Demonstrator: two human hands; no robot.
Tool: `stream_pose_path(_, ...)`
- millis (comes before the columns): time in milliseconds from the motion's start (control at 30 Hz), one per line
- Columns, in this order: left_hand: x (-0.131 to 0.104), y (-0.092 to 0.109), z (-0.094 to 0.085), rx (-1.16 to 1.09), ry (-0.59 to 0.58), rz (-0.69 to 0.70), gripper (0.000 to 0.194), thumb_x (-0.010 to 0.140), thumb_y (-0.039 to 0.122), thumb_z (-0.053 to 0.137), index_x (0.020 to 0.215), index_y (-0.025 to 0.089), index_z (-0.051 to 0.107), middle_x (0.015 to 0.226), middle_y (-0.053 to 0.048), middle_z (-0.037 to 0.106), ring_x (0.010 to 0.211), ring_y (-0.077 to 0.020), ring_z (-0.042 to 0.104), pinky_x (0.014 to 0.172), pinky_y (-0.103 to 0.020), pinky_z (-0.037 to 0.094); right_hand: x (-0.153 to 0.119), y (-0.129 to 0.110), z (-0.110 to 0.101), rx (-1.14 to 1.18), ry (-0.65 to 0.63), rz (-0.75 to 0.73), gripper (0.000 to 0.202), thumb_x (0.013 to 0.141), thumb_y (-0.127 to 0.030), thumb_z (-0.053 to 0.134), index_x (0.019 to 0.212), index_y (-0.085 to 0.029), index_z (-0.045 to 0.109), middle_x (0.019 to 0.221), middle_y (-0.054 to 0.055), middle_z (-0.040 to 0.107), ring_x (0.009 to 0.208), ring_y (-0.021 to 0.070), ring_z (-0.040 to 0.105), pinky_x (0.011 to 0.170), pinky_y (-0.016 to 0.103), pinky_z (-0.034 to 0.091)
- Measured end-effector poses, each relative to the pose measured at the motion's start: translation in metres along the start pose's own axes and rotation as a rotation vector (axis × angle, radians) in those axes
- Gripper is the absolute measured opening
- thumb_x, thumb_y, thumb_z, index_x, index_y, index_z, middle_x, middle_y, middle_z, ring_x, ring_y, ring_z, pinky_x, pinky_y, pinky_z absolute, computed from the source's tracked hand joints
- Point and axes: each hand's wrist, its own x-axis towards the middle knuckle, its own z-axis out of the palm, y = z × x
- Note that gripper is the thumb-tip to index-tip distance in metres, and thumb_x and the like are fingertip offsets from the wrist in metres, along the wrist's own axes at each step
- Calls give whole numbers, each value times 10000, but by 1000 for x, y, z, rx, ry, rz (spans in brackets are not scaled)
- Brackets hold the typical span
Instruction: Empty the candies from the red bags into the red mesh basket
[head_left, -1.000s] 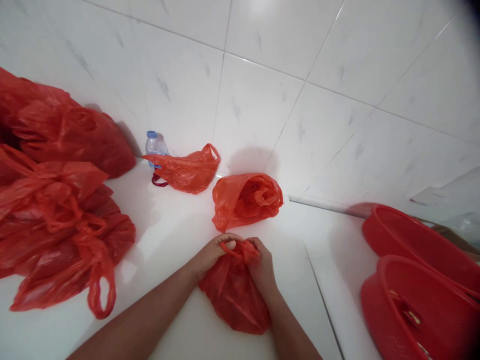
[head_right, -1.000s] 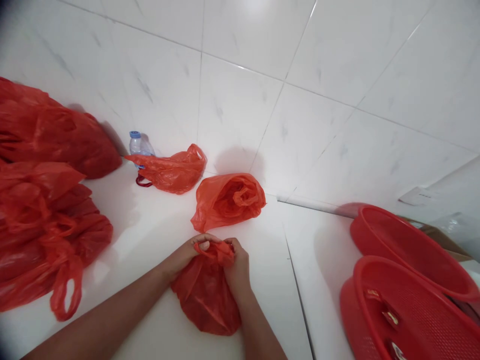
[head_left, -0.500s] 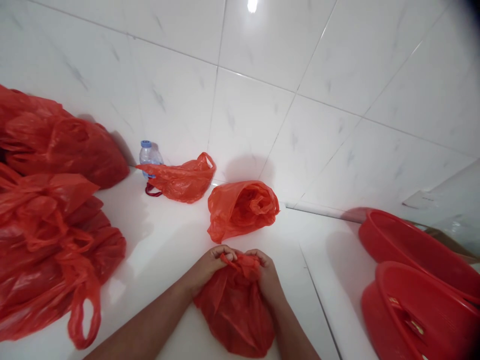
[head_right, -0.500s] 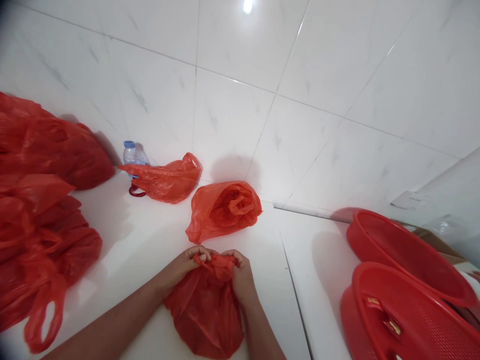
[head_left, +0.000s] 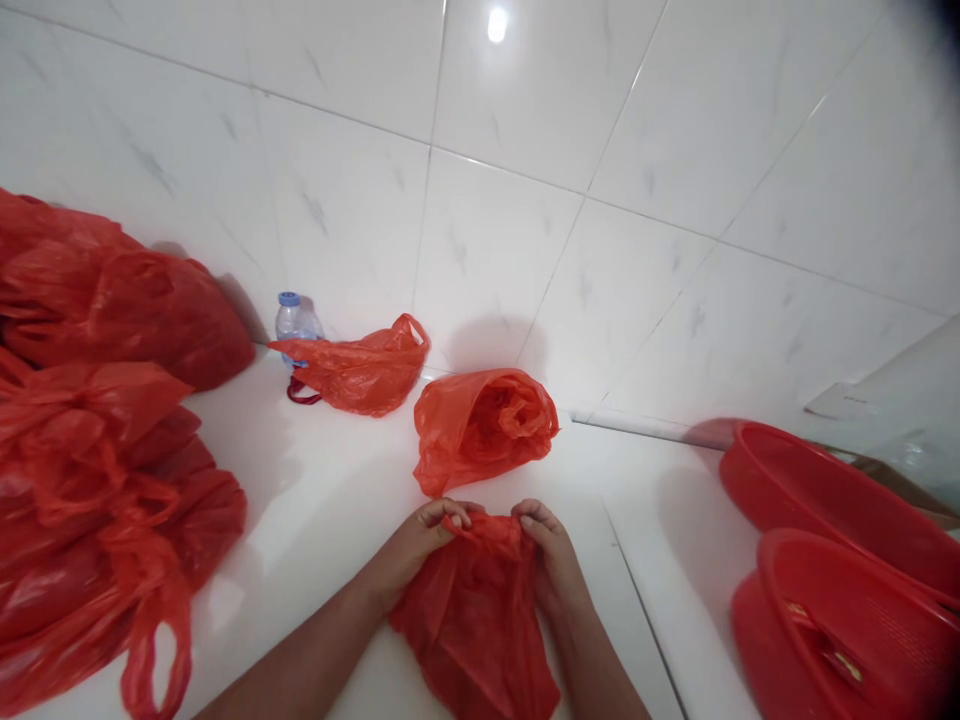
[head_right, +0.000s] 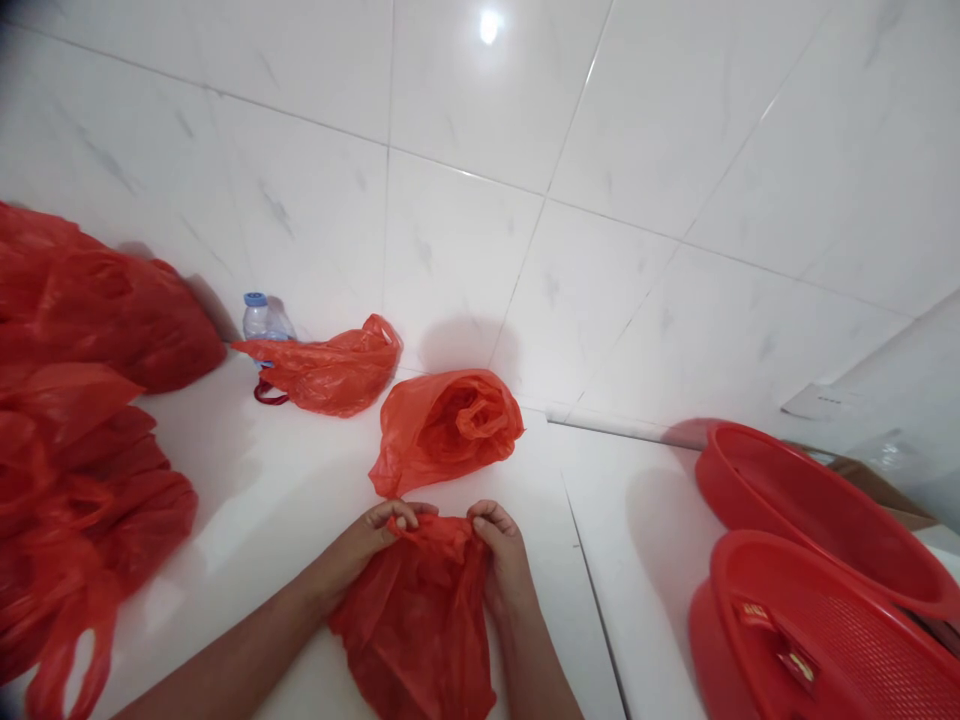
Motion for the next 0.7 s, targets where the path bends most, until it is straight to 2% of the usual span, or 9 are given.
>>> stream_pose_path(67, 0, -2, -1, -78, 4, 24, 192, 744, 368, 708, 730, 188, 643, 1249, -71, 573, 1152, -255, 511, 967, -378, 381, 2, -1, -2, -15, 8, -49, 186, 634, -221, 719, 751, -226, 575, 759, -31, 603, 618, 134, 550, 616, 263, 438)
stream_pose_path(133, 0, -3, -3, -181, -25, 43, 162, 726, 337, 729, 733, 196, 651, 1292, -57, 537, 1175, -263, 495, 967, -392, 391, 3, -2, -6, -151, 63, -131, 164, 674, -256, 690, 762, -234, 553, 745, -34, 600, 624, 141, 548, 622, 270, 435)
stream_pose_path(267, 0, -3, -9, -214, -117, 68, 99, 730, 259, 734, 798, 219, 675, 1349, -51, 491, 1257, -271, 422, 1003, -405, 365, 9, -6, -22, -667, 324, -361, 81, 771, -307, 584, 786, -230, 565, 753, -7, 628, 701, 174, 563, 668, 290, 421)
stream_pose_path(333, 1, -2, -10, -172, -150, 56, 101, 731, 273, 735, 800, 226, 679, 1363, -53, 482, 1298, -276, 372, 1019, -408, 344, 11, -9, -33, -833, 454, -429, 103, 795, -300, 521, 842, -230, 580, 818, 7, 646, 762, 190, 572, 699, 300, 412)
stream_pose_path(433, 0, -2, -8, -116, -223, 34, 247, 672, 399, 773, 823, 227, 680, 1394, -71, 449, 1337, -312, 311, 1030, -435, 330, 15, -12, -48, -995, 608, -420, 172, 803, -276, 457, 914, -228, 580, 878, 17, 653, 799, 203, 577, 707, 307, 397)
stream_pose_path(533, -2, 0, -3, -65, -317, 21, 478, 606, 477, 795, 1001, 246, 658, 1425, -92, 409, 1328, -333, 329, 1054, -468, 303, 17, -14, -57, -1098, 708, -365, 211, 804, -266, 419, 944, -225, 571, 888, 25, 654, 797, 212, 578, 682, 309, 384)
stream_pose_path(633, -6, 5, -1, 10, -398, -19, 650, 649, 428, 783, 1228, 264, 537, 1422, -117, 411, 1312, -312, 366, 1081, -485, 263, 19, -13, -59, -1127, 738, -365, 232, 795, -269, 411, 949, -218, 576, 853, 28, 658, 774, 214, 578, 664, 309, 376)
stream_pose_path(700, -9, 6, -2, 68, -434, -37, 720, 689, 382, 765, 1323, 280, 439, 1467, -124, 345, 1355, -289, 304, 1098, -476, 234, 21, -13, -60, -1107, 710, -386, 236, 775, -275, 432, 938, -210, 590, 837, 29, 662, 767, 213, 576, 674, 309, 381)
